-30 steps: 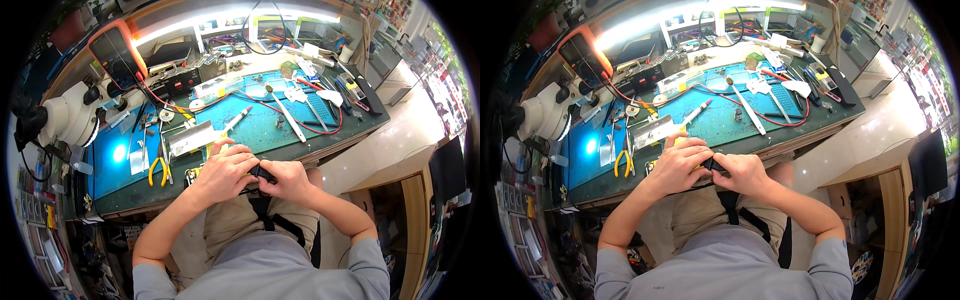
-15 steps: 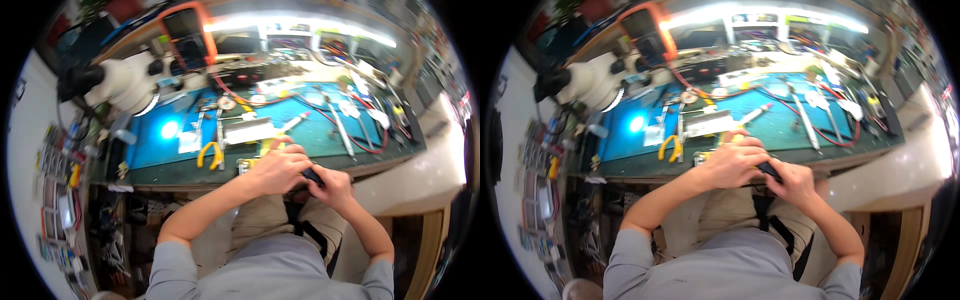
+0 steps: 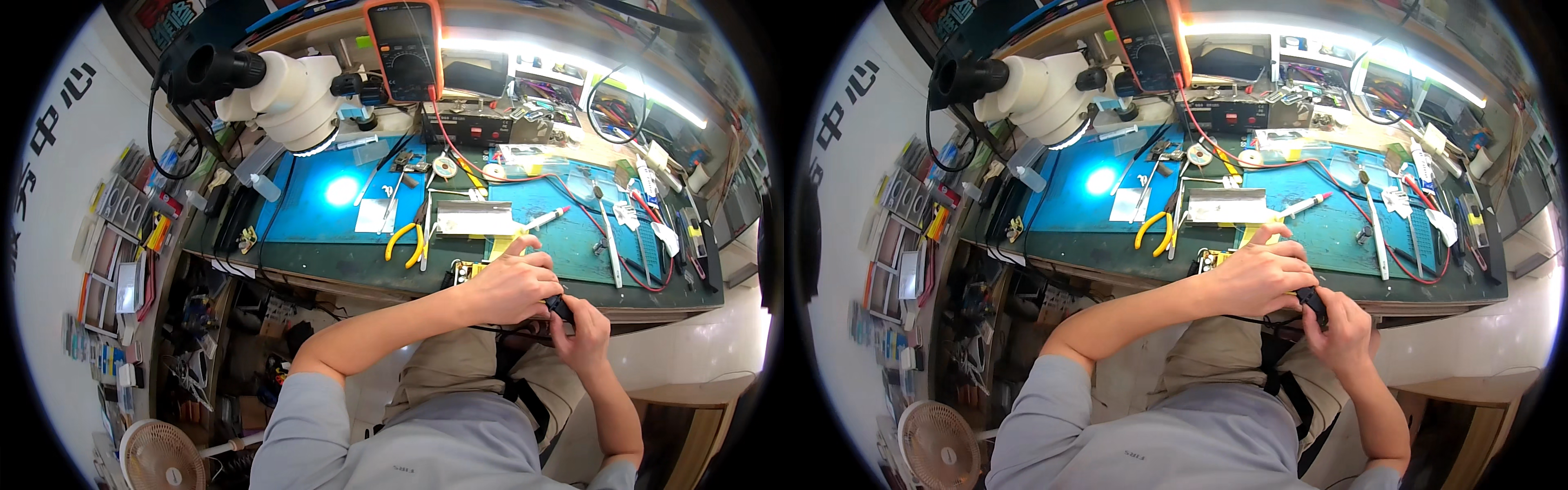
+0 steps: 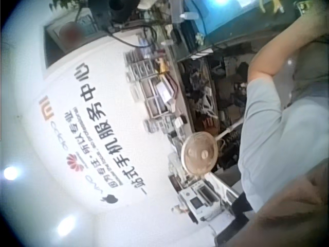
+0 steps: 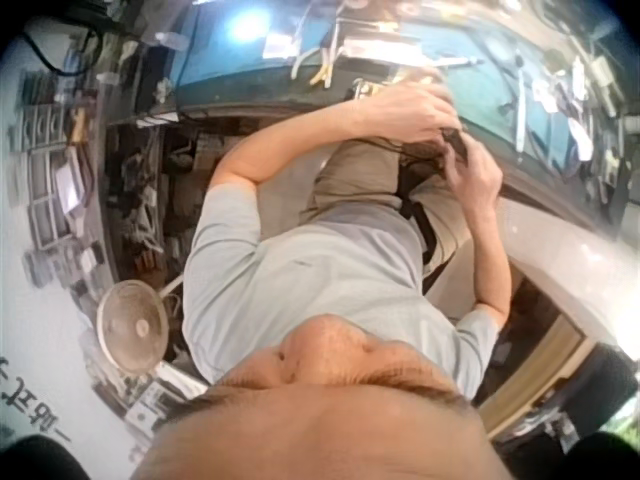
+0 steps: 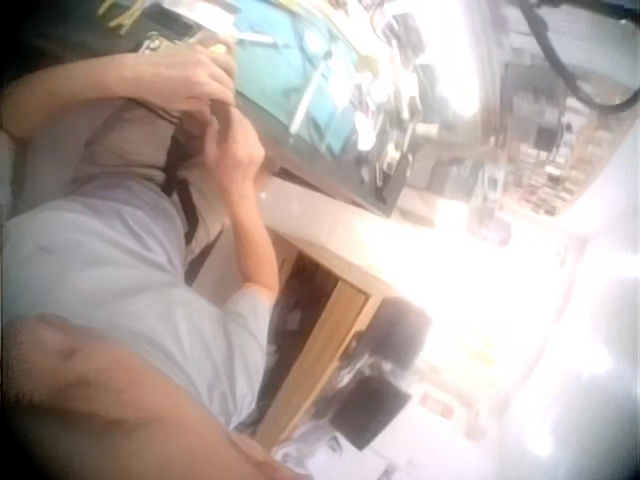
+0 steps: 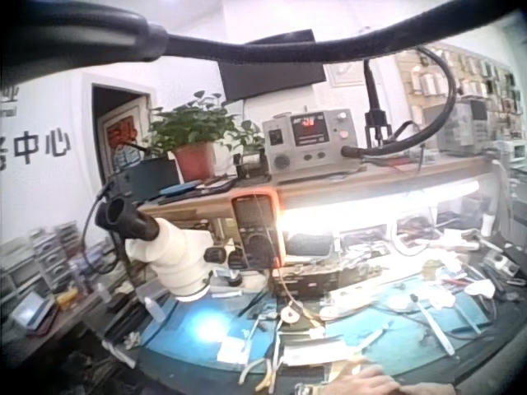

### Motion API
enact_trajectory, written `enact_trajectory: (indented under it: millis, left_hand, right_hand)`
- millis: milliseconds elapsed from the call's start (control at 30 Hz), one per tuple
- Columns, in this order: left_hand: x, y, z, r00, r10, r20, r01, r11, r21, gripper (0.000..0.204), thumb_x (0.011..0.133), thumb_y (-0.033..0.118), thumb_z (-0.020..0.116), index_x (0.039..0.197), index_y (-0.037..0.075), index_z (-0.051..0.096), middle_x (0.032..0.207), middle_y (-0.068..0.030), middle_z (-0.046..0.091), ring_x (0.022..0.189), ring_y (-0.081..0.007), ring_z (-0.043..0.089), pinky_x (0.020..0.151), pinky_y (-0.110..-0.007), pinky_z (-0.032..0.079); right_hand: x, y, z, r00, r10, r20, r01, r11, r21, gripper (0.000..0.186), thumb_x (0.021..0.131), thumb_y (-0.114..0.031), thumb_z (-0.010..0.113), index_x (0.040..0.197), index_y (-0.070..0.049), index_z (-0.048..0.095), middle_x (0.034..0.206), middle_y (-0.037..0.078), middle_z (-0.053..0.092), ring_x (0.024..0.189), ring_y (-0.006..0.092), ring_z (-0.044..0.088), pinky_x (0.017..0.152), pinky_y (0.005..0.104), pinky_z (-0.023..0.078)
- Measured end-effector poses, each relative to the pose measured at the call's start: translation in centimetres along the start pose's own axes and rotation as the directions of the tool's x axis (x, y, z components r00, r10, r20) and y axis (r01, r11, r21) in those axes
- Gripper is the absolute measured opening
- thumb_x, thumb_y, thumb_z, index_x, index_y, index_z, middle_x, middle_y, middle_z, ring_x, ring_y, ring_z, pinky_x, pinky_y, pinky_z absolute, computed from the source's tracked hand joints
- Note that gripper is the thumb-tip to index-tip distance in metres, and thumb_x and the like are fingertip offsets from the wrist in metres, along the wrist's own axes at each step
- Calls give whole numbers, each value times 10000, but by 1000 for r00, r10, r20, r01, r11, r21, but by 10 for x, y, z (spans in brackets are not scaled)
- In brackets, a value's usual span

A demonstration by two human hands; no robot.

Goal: The person disassembles a small electronic device, removes the internal circuit board, and uses a soldering iron to work on specific components. They then reassemble the device and hand it to a customer who tests it.

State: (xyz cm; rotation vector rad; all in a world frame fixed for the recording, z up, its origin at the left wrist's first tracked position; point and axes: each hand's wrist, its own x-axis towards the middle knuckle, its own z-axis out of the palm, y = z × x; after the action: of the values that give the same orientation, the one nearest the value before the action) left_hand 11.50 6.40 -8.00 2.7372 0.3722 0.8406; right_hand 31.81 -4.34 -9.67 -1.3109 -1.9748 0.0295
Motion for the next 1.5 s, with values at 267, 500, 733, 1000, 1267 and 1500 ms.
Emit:
enact_trajectory:
  millis: [267,500,733,1000,1267,1500]
  left_hand:
    - [1,-2,0,1000,-4,0,4,1000,-17,324,778,291,826,1039,124,731,961,9,699,1085,-155,627,1128,-470,305]
    - [-1,7,11,998,-17,59,0,963,271,613,728,335,850,1261,96,663,1208,-28,677,1188,-197,602,1152,-458,339]
    - [-11,23,-39,986,24,-166,5,986,167,901,726,494,822,1464,72,521,1397,-79,592,1303,-265,552,1159,-443,382]
    - [-189,107,2,794,-462,395,602,509,-615,463,976,318,703,1344,52,611,1059,-108,724,999,-278,695,876,-397,537]
    - [-372,73,60,335,-942,28,942,334,-39,210,969,148,647,1128,19,698,985,-192,724,904,-401,692,795,-462,551]
    - [-428,24,106,636,-760,-133,768,605,208,208,906,99,697,1108,62,731,982,-115,742,858,-366,695,803,-439,548]
  right_hand:
    - [-3,9,5,999,47,4,-47,998,-41,303,755,-53,773,1037,-37,662,784,130,634,665,317,640,580,390,508]
    - [-17,-24,-19,907,382,178,-420,858,295,219,880,-43,702,1095,-26,664,782,39,595,644,141,562,593,289,448]
    - [-22,-71,-31,772,53,633,-634,-2,773,371,1066,-249,562,1325,9,502,1008,74,683,815,97,501,808,276,430]
    - [-8,-106,34,826,31,563,-485,550,680,426,961,-62,689,1331,19,495,1131,131,651,923,209,710,788,327,586]
    - [8,-101,20,866,-74,495,-244,801,547,431,930,-120,723,1327,-50,573,1033,74,692,850,214,716,704,330,577]
    - [40,-98,-4,873,-104,477,-148,874,462,293,921,-124,727,1203,-66,671,891,58,691,764,238,692,640,341,562]
